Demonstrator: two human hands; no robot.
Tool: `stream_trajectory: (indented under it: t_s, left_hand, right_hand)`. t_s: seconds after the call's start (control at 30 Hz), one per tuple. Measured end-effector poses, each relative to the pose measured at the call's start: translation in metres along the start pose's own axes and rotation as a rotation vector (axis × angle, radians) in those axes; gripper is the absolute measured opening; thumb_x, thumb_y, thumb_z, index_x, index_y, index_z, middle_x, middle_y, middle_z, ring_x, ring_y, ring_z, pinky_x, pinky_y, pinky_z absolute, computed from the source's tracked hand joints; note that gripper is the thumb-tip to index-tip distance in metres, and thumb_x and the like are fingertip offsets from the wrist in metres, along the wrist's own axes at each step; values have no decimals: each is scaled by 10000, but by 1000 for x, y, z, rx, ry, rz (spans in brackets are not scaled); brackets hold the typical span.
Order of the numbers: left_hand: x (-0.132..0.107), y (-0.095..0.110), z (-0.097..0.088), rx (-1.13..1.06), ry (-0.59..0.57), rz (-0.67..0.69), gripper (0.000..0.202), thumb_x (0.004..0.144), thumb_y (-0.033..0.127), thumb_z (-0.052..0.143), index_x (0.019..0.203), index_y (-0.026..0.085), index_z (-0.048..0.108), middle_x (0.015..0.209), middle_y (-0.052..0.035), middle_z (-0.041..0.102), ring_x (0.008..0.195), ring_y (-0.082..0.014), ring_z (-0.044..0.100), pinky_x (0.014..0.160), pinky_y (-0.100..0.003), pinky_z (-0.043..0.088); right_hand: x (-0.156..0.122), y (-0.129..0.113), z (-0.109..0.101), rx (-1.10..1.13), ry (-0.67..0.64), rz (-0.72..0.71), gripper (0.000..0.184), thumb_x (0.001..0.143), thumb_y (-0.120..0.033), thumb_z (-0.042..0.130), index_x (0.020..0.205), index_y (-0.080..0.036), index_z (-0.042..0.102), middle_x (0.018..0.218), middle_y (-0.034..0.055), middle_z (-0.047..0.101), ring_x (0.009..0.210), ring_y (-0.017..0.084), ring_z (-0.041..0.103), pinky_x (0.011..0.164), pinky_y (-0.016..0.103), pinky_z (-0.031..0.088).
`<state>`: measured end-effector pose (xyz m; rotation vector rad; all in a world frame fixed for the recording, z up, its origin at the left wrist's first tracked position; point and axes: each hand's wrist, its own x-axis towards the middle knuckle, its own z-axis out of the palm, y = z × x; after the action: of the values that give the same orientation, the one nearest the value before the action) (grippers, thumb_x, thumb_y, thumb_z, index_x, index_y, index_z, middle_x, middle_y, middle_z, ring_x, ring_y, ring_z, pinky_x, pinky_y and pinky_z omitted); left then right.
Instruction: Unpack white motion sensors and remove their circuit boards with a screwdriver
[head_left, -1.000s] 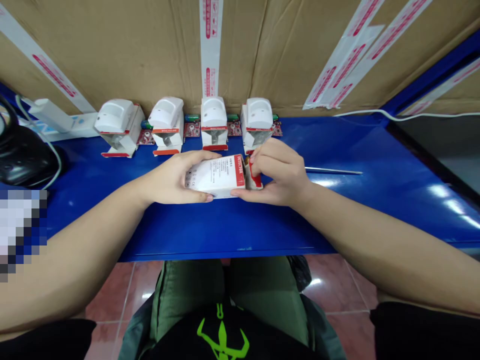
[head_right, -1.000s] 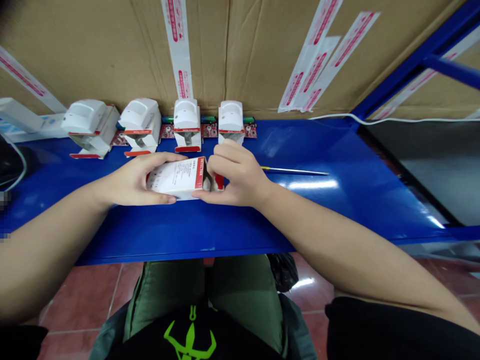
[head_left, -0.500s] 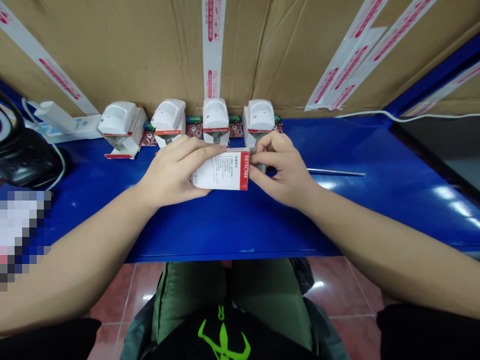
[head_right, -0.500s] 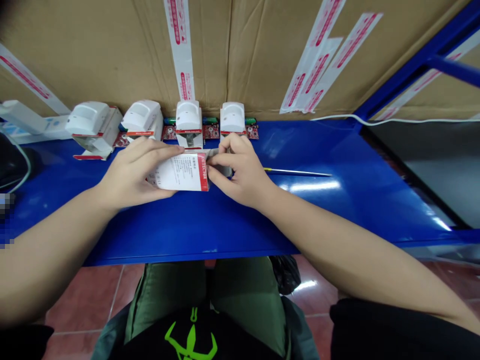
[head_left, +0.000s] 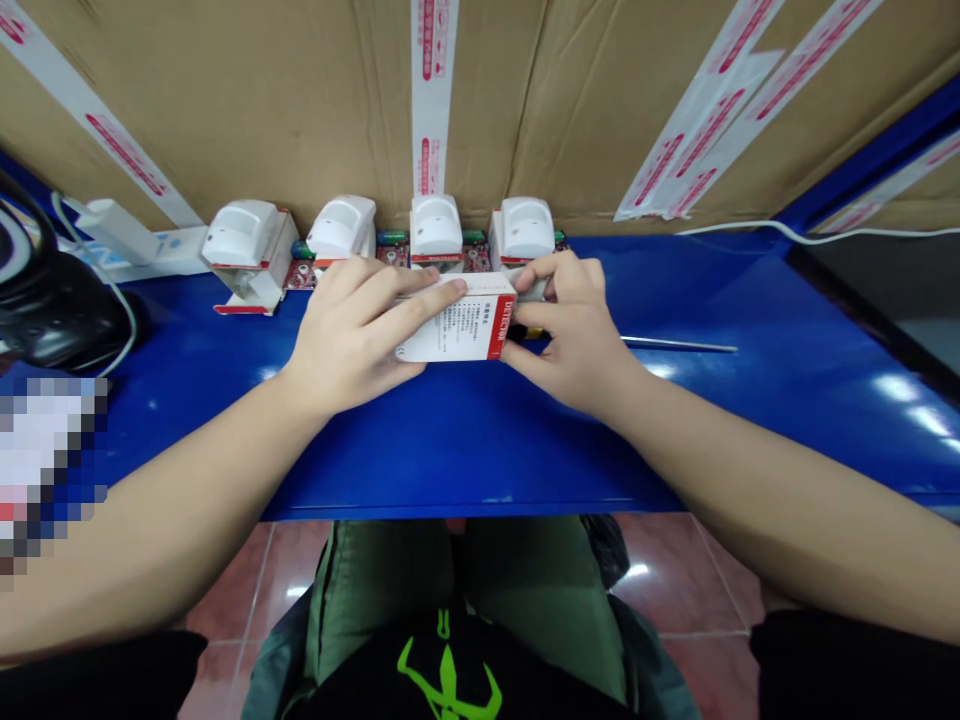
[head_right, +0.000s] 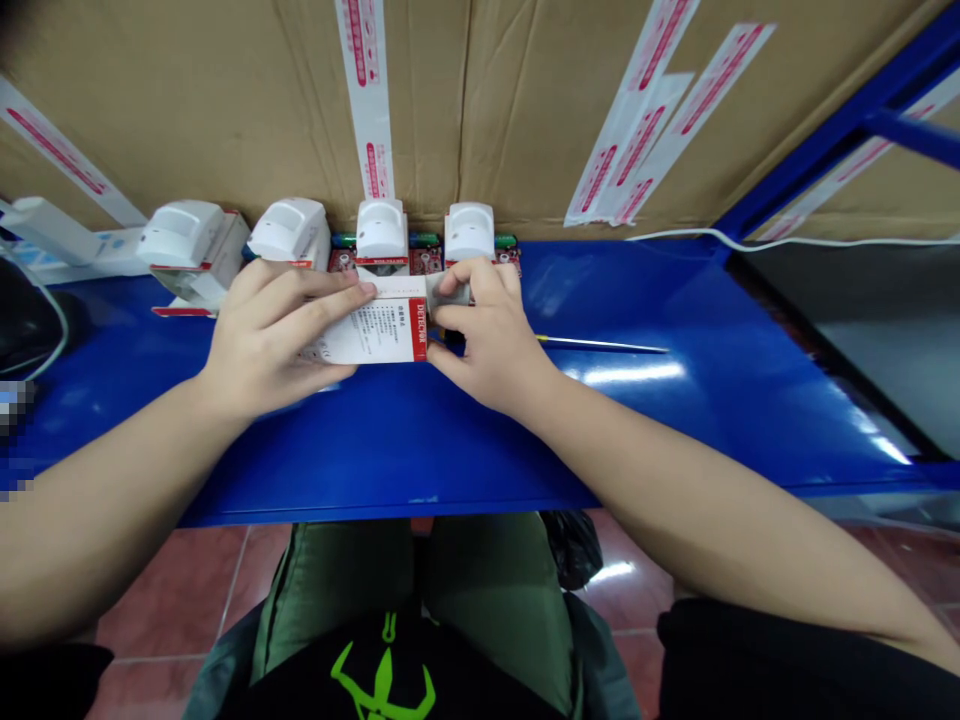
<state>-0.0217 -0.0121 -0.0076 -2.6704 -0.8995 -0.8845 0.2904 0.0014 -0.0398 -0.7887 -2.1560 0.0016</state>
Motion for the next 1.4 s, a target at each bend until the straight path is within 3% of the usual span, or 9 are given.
stream_trajectory:
  t_s: [0.17,0.33,0.5,0.63,0.77,1.0,1.2,1.4]
  left_hand:
    - [-1,5,3,3,31,20,652,1037,495,794,1646,307,659,1435,-134,809,1235,-369,757,1063,-573,597]
    - [1,6,2,-18,29,0,672,1020,521,792,1628,275,647,1430,-111,805,1207,-346,759,1054,-548,620]
    - [1,-11,-4,-57,-40,-16,698,1082,596,738,1651,226,576,1463,-91,773,1287,-318,725,1121,-526,638]
    - [-2,-27,-9,-170,-90,-66,852,936,662,873,1642,275,595,1411,-112,765,1238,-372,720,1064,-580,649]
    - [-2,-35,-9,-248,-89,-101,857,861,619,924,1610,315,638,1304,-109,751,1188,-402,700,1050,-622,626]
    - [-2,-37,-9,-248,-34,-44,797,906,644,888,1594,323,645,1268,-109,729,1186,-401,660,1060,-649,590]
    - [0,-35,-9,-265,-42,10,768,928,640,881,1588,328,642,1294,-102,742,1173,-379,666,1025,-635,598]
    - [0,-31,-10,-237,-1,23,767,927,668,894,1565,304,676,1250,-112,740,1139,-372,676,1006,-630,602]
  right_hand:
    - [0,6,-1,-25,-42,-70,105,932,-202,815,928,-266,732,1228,111,627,1131,347,568,1027,647,538]
    - [6,4,-3,-83,-113,-110,101,998,-191,708,956,-279,682,1268,113,672,1201,354,590,1091,632,536]
    - [14,7,-23,-148,-137,-133,80,1072,-258,665,995,-277,656,1311,125,723,1238,375,645,1087,624,543]
    - [18,12,-40,-244,-173,-120,152,1136,-263,564,1018,-266,660,1225,123,759,1133,335,682,1057,589,573]
    - [20,14,-46,-164,-227,-8,142,1124,-267,545,1010,-270,629,1090,108,761,1042,310,716,987,543,611]
    - [17,12,-38,307,-348,395,94,1100,-334,623,1042,-263,600,790,8,689,719,195,688,726,393,586]
    - [16,3,-35,651,-219,567,276,1039,-492,721,1168,-282,597,913,-2,676,715,188,726,682,389,662]
    - [15,-7,-25,669,-214,596,630,869,-560,940,1363,-291,656,1106,15,711,740,174,728,620,356,677]
